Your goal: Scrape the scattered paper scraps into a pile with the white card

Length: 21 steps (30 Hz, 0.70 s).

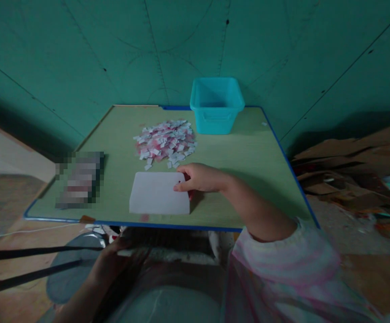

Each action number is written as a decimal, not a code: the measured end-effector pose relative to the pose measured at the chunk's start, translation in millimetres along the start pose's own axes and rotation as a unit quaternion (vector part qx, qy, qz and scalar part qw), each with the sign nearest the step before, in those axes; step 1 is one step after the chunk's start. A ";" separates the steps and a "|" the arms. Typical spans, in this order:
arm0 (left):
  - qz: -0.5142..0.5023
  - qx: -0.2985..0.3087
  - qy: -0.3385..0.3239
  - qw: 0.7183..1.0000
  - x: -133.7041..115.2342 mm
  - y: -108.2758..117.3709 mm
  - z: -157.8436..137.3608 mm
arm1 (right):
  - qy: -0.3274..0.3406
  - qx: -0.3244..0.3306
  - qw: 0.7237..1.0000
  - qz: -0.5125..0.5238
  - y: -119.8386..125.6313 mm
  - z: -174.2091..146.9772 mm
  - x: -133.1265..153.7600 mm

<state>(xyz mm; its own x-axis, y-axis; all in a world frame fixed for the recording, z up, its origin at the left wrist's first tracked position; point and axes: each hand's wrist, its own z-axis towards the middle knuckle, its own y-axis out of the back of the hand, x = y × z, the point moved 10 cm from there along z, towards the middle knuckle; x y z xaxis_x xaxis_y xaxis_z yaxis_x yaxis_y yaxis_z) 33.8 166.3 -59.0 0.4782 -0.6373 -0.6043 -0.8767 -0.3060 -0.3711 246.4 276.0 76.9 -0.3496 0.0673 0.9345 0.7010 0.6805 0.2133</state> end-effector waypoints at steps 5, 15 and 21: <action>0.019 -0.002 0.014 1.000 0.5 2.9 -2.8 | -0.008 0.025 1.000 -0.001 -2.3 -2.2 -3.0; 0.023 0.000 0.006 1.000 6.5 17.6 6.1 | -0.022 0.040 0.999 0.011 -11.9 -1.3 -2.8; 0.021 0.005 0.003 1.000 7.7 24.5 9.7 | -0.025 0.071 0.996 0.041 -17.7 -2.9 -1.6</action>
<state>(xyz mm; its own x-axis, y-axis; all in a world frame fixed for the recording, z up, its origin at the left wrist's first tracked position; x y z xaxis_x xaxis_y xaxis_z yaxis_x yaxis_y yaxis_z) 16.5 160.7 -79.6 0.4411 -0.6534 -0.6152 -0.8952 -0.2714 -0.3535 236.3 261.7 72.5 -0.3275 0.1614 0.9310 0.6347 0.7674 0.0903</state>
